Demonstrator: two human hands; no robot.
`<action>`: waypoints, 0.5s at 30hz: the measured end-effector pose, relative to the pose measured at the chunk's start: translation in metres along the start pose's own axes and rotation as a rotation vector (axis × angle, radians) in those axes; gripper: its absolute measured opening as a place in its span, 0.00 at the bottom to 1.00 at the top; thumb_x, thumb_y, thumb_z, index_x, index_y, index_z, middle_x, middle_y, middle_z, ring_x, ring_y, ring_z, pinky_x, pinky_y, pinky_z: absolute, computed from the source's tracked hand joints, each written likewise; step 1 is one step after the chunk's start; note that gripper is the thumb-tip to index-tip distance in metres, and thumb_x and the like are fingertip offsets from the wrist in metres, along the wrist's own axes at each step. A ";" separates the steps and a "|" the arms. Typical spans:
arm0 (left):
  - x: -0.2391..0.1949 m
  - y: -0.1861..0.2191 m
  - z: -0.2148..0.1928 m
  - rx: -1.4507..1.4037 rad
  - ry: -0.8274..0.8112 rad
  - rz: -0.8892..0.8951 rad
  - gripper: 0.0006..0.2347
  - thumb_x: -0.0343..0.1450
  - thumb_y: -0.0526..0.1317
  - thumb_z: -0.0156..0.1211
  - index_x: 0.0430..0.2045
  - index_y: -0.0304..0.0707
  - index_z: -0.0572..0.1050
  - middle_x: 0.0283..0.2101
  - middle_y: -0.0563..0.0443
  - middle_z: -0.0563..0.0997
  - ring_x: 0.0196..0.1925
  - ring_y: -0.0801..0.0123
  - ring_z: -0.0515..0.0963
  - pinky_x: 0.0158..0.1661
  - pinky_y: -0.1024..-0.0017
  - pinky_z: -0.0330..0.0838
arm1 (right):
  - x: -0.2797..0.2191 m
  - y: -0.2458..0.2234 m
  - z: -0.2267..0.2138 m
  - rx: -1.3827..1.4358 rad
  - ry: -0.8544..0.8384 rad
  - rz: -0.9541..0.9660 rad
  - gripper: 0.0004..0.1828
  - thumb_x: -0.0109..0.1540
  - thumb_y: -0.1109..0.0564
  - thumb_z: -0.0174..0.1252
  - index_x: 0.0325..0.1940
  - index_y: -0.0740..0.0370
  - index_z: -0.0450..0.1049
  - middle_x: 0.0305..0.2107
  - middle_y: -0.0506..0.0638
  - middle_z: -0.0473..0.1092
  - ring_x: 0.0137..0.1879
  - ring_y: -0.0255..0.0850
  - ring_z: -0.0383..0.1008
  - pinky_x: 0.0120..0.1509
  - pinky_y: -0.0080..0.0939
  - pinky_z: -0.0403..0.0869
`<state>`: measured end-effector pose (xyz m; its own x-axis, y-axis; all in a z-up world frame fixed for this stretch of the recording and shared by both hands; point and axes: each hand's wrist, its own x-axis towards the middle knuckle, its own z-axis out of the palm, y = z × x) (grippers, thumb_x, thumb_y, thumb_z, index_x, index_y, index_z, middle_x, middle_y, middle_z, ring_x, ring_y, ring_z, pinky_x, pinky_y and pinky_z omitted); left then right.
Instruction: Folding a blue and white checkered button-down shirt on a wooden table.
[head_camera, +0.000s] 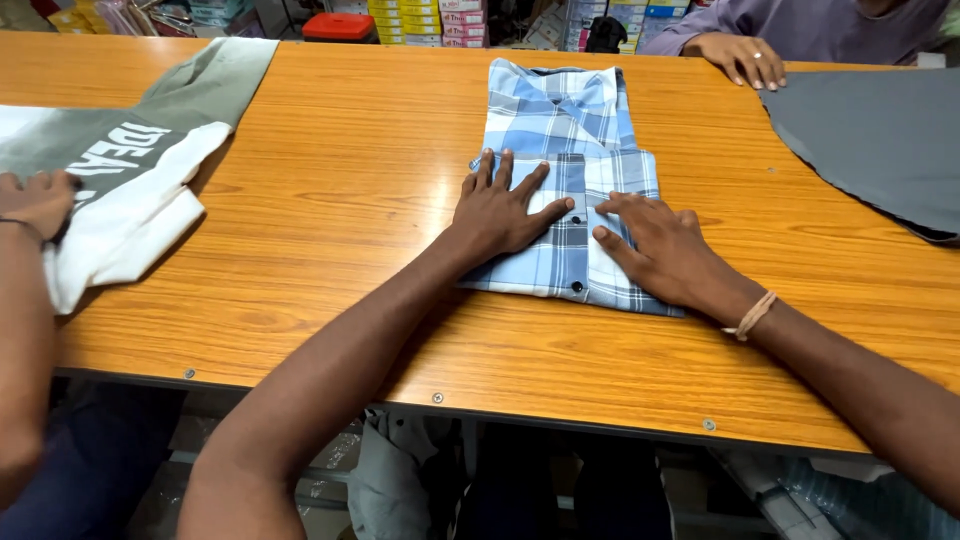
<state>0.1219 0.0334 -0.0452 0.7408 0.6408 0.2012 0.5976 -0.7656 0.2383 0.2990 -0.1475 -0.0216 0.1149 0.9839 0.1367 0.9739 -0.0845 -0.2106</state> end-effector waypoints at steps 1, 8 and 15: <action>-0.001 0.001 -0.002 -0.001 0.002 0.002 0.40 0.67 0.76 0.29 0.73 0.60 0.55 0.75 0.26 0.46 0.78 0.31 0.36 0.69 0.37 0.39 | 0.002 0.003 -0.001 -0.002 0.002 0.001 0.36 0.68 0.29 0.33 0.71 0.50 0.62 0.72 0.51 0.57 0.79 0.48 0.50 0.72 0.67 0.51; -0.002 0.003 0.001 0.016 0.008 0.005 0.40 0.67 0.76 0.29 0.73 0.59 0.55 0.75 0.25 0.47 0.78 0.30 0.37 0.70 0.39 0.38 | 0.022 0.049 0.007 -0.029 -0.059 0.130 0.41 0.65 0.25 0.28 0.77 0.42 0.54 0.77 0.43 0.47 0.82 0.43 0.42 0.75 0.64 0.46; -0.002 0.004 0.000 0.027 0.014 0.005 0.40 0.68 0.76 0.29 0.73 0.58 0.55 0.75 0.26 0.48 0.78 0.31 0.39 0.69 0.39 0.39 | 0.025 0.059 0.017 -0.110 -0.038 0.141 0.43 0.65 0.23 0.28 0.79 0.41 0.50 0.78 0.46 0.44 0.82 0.44 0.43 0.76 0.60 0.47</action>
<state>0.1234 0.0288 -0.0449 0.7393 0.6379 0.2157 0.6024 -0.7696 0.2118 0.3556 -0.1253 -0.0471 0.2461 0.9662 0.0763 0.9645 -0.2363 -0.1181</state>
